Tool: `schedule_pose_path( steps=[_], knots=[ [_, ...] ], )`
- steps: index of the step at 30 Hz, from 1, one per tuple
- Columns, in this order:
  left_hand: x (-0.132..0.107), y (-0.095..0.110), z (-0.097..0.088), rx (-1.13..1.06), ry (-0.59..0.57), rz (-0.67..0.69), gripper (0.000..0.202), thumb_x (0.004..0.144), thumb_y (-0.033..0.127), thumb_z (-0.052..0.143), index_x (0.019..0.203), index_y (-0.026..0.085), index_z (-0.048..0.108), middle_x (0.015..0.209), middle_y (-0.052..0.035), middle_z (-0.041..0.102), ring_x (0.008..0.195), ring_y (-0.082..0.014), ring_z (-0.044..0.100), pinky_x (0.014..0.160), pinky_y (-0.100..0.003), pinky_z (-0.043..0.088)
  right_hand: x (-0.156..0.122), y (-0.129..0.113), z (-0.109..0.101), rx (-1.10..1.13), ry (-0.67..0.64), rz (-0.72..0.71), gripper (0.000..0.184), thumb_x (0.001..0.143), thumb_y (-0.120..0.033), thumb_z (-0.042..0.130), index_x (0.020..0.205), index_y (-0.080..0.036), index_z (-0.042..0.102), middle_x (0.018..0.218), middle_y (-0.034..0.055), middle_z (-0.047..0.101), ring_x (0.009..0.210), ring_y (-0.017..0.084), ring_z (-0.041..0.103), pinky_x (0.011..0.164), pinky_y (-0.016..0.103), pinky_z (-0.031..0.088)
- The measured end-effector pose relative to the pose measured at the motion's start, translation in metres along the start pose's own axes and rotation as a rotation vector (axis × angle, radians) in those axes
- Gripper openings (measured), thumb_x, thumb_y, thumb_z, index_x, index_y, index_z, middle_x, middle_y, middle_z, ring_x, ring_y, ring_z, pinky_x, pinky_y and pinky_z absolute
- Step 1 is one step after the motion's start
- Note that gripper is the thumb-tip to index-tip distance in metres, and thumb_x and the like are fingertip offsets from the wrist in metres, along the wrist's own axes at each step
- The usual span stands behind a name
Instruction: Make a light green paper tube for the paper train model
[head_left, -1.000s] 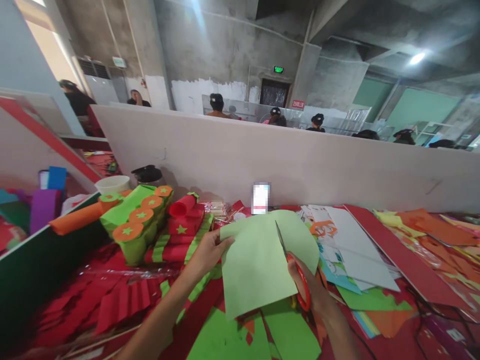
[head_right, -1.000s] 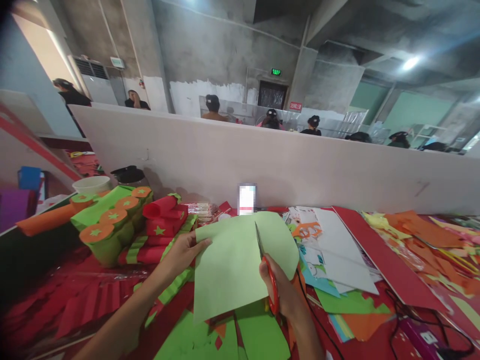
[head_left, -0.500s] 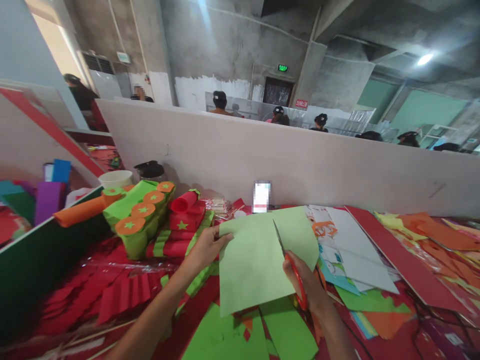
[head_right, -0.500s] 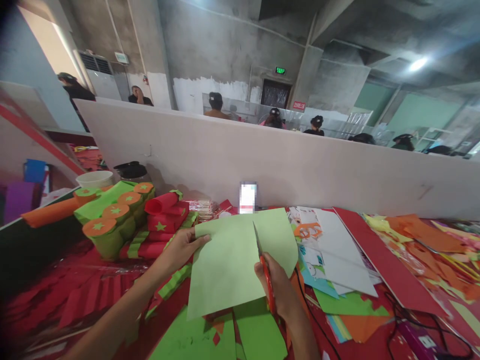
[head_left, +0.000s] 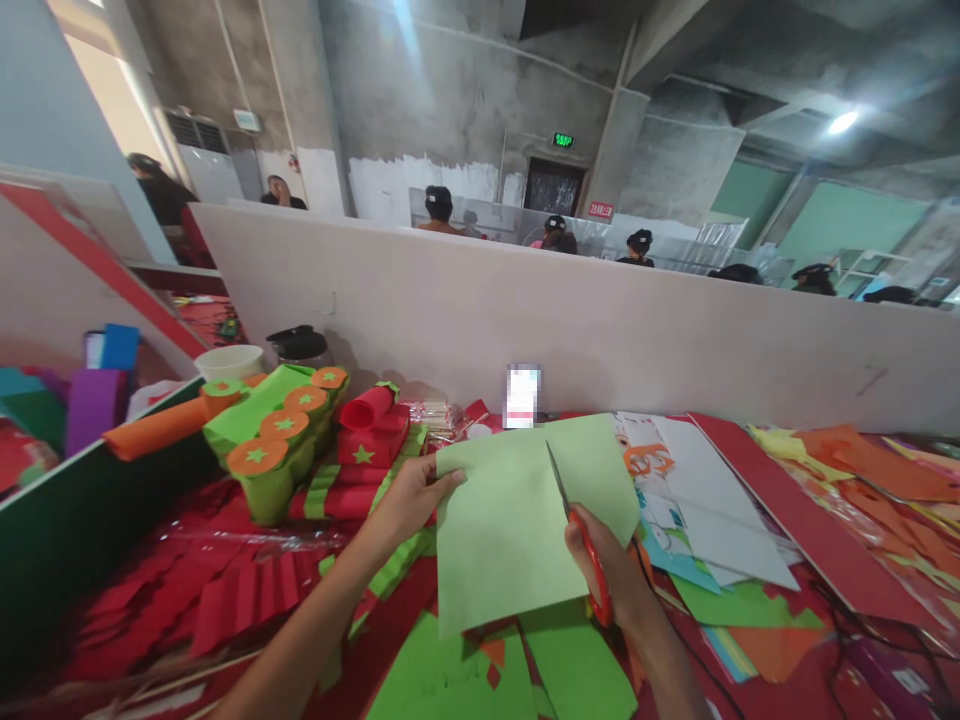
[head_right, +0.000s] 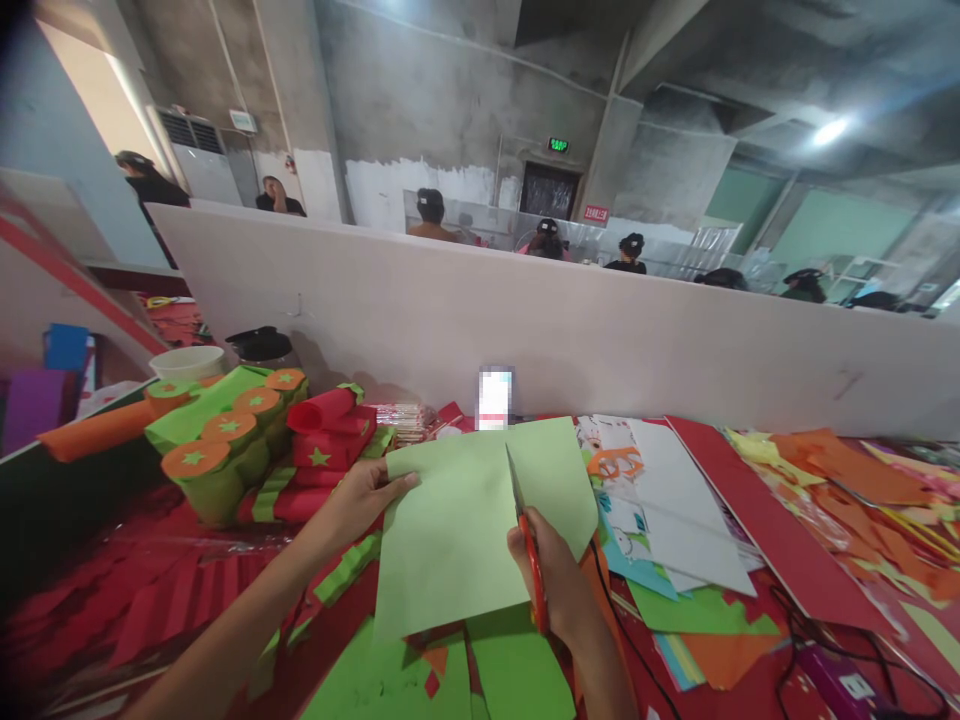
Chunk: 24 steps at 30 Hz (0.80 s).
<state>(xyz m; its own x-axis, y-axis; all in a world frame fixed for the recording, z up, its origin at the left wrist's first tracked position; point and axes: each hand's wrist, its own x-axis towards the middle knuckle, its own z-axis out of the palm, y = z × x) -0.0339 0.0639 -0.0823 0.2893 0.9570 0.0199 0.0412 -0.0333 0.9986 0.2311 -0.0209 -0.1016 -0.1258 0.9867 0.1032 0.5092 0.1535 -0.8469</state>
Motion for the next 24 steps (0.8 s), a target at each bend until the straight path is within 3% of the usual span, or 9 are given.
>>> schedule_pose_path(
  steps=[10,17,24],
  knots=[
    [-0.0011,0.0010,-0.0022,-0.036,-0.076,-0.019,0.035,0.076,0.042,0.070,0.095,0.013,0.070,0.081,-0.0058,0.075,0.069,-0.0203,0.068,0.063,-0.029,0.053,0.0038,0.0007,-0.0004,0.019,0.016,0.004,0.042,0.095,-0.058,0.038,0.096,-0.019,0.055,0.088,0.0042,0.061,0.083,0.022,0.055,0.077,0.031,0.044],
    [0.0002,-0.0009,-0.0007,-0.014,-0.024,-0.033,0.035,0.073,0.045,0.070,0.085,0.013,0.069,0.077,-0.0061,0.074,0.070,-0.0233,0.069,0.061,-0.030,0.053,0.0022,-0.0052,0.0049,-0.008,0.090,0.058,0.041,0.093,-0.059,0.041,0.081,-0.021,0.050,0.072,-0.0012,0.053,0.067,0.017,0.049,0.063,0.027,0.040],
    [-0.0013,0.0012,-0.0017,-0.002,-0.052,-0.022,0.034,0.074,0.045,0.069,0.084,0.013,0.068,0.078,-0.0070,0.074,0.069,-0.0228,0.068,0.061,-0.030,0.052,0.0034,-0.0032,0.0038,0.009,0.054,0.039,0.042,0.094,-0.059,0.039,0.092,-0.020,0.054,0.081,0.0022,0.059,0.075,0.020,0.055,0.070,0.029,0.044]
  ],
)
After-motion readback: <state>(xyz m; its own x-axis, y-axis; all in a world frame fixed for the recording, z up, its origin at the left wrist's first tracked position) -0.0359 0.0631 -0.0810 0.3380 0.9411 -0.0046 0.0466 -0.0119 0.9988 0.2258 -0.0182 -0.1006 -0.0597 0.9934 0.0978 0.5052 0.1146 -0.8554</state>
